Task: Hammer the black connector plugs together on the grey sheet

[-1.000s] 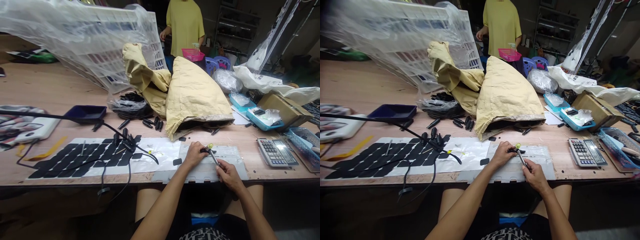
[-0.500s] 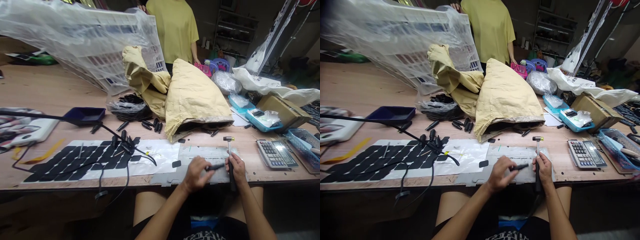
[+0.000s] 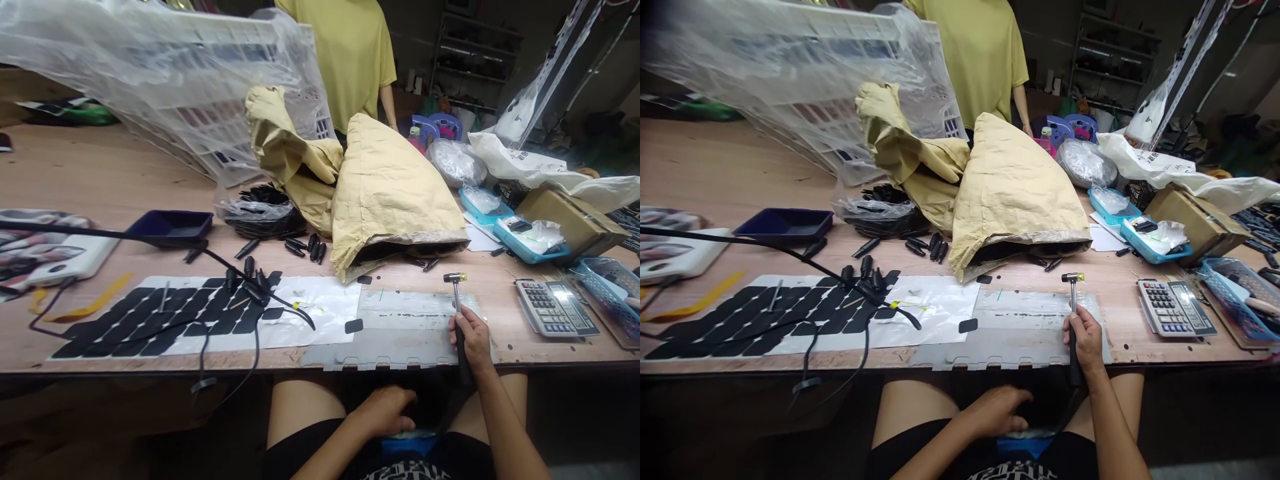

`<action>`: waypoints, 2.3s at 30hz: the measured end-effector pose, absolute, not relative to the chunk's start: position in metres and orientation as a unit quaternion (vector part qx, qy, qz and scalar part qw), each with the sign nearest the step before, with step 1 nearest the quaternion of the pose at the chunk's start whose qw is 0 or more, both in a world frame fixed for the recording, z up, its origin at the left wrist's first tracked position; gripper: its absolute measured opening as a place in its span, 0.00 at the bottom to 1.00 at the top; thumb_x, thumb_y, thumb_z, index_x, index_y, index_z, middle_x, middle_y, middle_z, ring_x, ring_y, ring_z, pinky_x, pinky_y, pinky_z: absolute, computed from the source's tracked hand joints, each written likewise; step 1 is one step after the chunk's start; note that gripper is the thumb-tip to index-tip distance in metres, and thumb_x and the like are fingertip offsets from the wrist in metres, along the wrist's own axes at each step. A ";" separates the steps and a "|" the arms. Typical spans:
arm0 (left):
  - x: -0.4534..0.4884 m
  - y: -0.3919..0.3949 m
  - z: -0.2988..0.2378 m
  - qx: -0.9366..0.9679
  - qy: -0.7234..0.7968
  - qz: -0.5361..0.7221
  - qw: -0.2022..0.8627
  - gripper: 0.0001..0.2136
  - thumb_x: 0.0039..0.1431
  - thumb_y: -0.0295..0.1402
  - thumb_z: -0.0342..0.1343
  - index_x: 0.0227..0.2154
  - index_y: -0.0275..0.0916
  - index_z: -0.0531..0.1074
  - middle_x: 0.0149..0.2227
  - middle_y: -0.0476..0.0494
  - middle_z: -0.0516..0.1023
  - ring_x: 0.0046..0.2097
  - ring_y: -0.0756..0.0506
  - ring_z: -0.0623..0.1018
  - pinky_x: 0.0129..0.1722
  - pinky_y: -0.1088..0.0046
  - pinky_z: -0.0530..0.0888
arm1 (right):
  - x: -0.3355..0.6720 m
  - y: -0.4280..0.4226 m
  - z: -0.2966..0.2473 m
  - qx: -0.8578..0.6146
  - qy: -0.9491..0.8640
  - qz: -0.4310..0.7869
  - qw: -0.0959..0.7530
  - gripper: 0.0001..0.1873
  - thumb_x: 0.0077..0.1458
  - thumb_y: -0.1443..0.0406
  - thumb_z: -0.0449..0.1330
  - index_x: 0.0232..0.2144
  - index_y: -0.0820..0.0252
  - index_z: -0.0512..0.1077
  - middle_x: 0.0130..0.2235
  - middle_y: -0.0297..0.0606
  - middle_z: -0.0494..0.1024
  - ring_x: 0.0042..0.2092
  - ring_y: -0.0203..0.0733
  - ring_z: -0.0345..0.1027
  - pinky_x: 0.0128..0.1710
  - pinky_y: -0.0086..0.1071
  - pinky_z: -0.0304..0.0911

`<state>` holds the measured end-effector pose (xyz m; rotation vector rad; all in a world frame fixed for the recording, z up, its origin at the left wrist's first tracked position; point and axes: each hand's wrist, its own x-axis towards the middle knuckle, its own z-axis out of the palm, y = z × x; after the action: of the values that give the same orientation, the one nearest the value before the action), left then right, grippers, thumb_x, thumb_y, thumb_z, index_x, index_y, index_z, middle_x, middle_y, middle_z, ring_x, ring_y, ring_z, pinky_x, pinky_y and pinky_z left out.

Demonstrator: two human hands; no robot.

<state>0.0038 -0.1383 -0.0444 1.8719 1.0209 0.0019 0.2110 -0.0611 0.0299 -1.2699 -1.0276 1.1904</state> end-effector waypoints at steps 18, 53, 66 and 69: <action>0.077 0.097 0.025 0.737 0.611 0.277 0.084 0.08 0.57 0.38 0.61 0.33 0.39 0.78 0.42 0.37 0.69 0.49 0.36 0.65 0.47 0.58 0.65 | 0.210 -0.059 0.021 -0.533 -0.435 0.451 0.568 0.23 0.54 0.53 0.61 0.46 0.63 0.71 0.24 0.28 0.71 0.18 0.31 0.61 0.18 0.27 0.56; -0.004 0.006 -0.003 0.739 0.529 0.322 0.266 0.07 0.52 0.38 0.65 0.35 0.47 0.81 0.35 0.47 0.77 0.44 0.42 0.69 0.46 0.64 0.65 | 0.213 -0.087 0.037 -0.558 -0.591 0.454 0.366 0.25 0.59 0.55 0.59 0.53 0.64 0.72 0.23 0.28 0.69 0.18 0.32 0.60 0.18 0.28 0.58; -0.003 0.004 0.002 0.729 0.545 0.316 0.267 0.08 0.50 0.37 0.67 0.35 0.45 0.80 0.35 0.47 0.76 0.44 0.42 0.69 0.46 0.64 0.66 | 0.200 -0.079 0.036 -0.536 -0.593 0.495 0.341 0.24 0.58 0.55 0.59 0.52 0.64 0.73 0.23 0.28 0.68 0.17 0.31 0.60 0.17 0.26 0.57; -0.002 0.005 0.003 0.732 0.541 0.316 0.268 0.09 0.50 0.38 0.66 0.35 0.44 0.80 0.36 0.46 0.76 0.45 0.41 0.69 0.46 0.64 0.66 | 0.207 -0.068 0.034 -0.541 -0.567 0.486 0.387 0.26 0.57 0.54 0.61 0.52 0.65 0.72 0.24 0.29 0.70 0.18 0.32 0.61 0.18 0.27 0.59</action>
<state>-0.0022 0.0051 0.0025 1.9740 1.4603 0.8527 0.2075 -0.0682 0.0341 -1.3774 -1.4440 1.2364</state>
